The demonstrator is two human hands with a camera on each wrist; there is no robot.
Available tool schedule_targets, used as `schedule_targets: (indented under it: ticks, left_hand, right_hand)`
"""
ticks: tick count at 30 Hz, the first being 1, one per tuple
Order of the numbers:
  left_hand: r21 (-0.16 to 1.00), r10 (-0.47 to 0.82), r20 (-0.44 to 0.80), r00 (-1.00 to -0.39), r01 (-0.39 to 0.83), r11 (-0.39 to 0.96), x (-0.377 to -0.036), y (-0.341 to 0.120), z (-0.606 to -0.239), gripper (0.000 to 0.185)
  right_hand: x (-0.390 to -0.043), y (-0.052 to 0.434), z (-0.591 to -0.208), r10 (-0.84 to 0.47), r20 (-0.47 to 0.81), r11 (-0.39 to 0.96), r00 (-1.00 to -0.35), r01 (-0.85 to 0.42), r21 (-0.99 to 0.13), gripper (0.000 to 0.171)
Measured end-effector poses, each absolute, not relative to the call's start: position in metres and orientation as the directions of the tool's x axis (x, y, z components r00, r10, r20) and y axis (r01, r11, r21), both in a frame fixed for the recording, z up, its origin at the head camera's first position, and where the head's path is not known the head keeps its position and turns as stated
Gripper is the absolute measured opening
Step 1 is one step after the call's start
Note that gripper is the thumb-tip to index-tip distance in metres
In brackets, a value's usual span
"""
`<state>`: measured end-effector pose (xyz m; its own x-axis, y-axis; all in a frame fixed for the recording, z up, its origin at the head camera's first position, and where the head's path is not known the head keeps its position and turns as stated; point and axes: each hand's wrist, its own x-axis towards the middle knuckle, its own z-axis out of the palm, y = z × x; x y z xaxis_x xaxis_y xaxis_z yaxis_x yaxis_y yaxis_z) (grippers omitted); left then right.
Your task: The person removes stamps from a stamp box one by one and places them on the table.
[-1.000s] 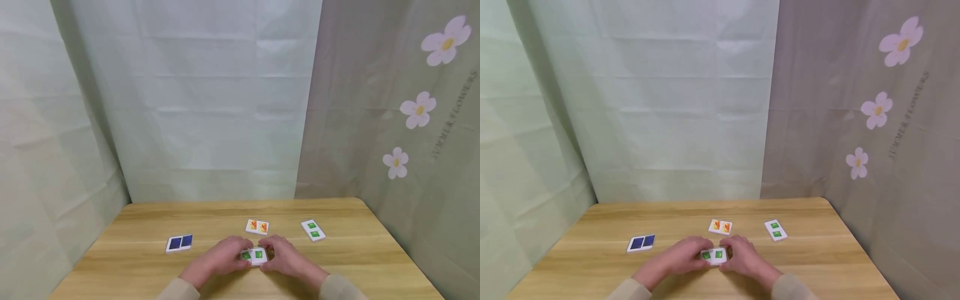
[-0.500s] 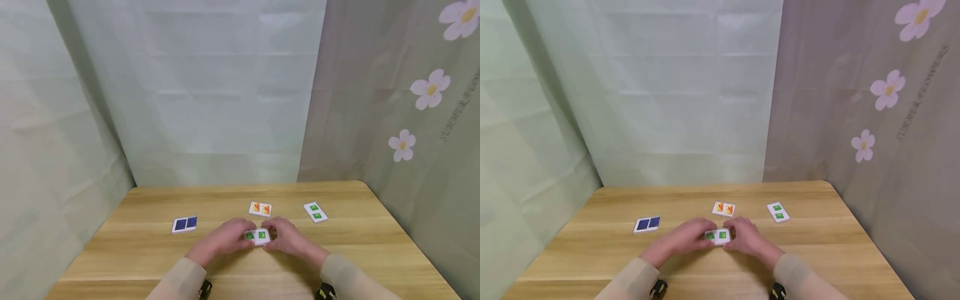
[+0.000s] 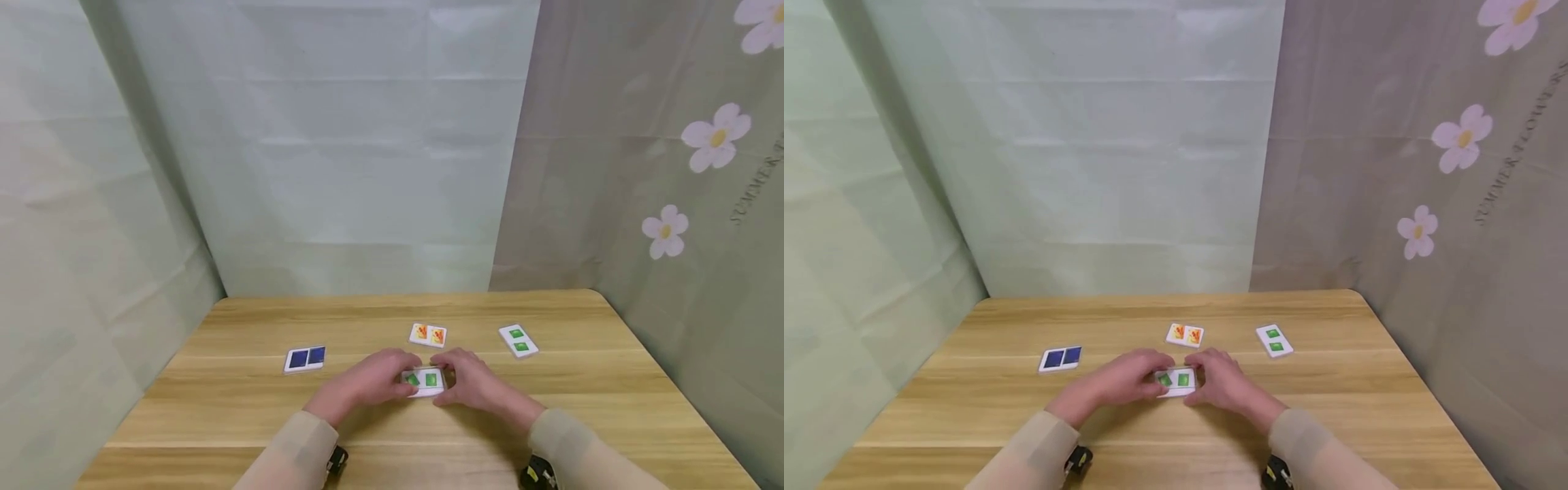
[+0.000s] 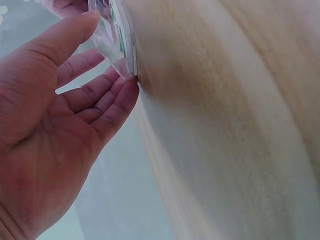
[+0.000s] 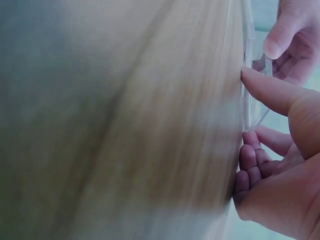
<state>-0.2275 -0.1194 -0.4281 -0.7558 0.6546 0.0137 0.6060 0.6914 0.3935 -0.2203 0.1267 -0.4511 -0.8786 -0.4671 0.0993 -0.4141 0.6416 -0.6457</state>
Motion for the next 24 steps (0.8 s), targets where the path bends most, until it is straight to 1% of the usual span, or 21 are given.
schedule_targets:
  ticks: [5, 9, 18, 24]
  left_hand:
    - [0.385, 0.66, 0.039, -0.75, 0.621, 0.683, -0.226, -0.126, -0.426, 0.049]
    - [0.378, 0.648, 0.052, -0.76, 0.616, 0.691, -0.226, -0.134, -0.421, 0.052]
    - [0.391, 0.571, 0.048, -0.82, 0.541, 0.745, -0.23, -0.151, -0.415, 0.054]
    - [0.39, 0.525, 0.06, -0.849, 0.504, 0.771, -0.235, -0.159, -0.417, 0.054]
  right_hand:
    - [-0.218, 0.128, -0.449, -0.477, 0.1, 0.631, -0.873, -0.42, -0.652, 0.077]
    - [-0.218, 0.13, -0.447, -0.493, 0.107, 0.614, -0.864, -0.432, -0.66, 0.077]
    - [-0.22, 0.134, -0.447, -0.508, 0.088, 0.619, -0.857, -0.434, -0.655, 0.055]
    - [-0.22, 0.132, -0.449, -0.499, 0.074, 0.641, -0.864, -0.425, -0.639, 0.047]
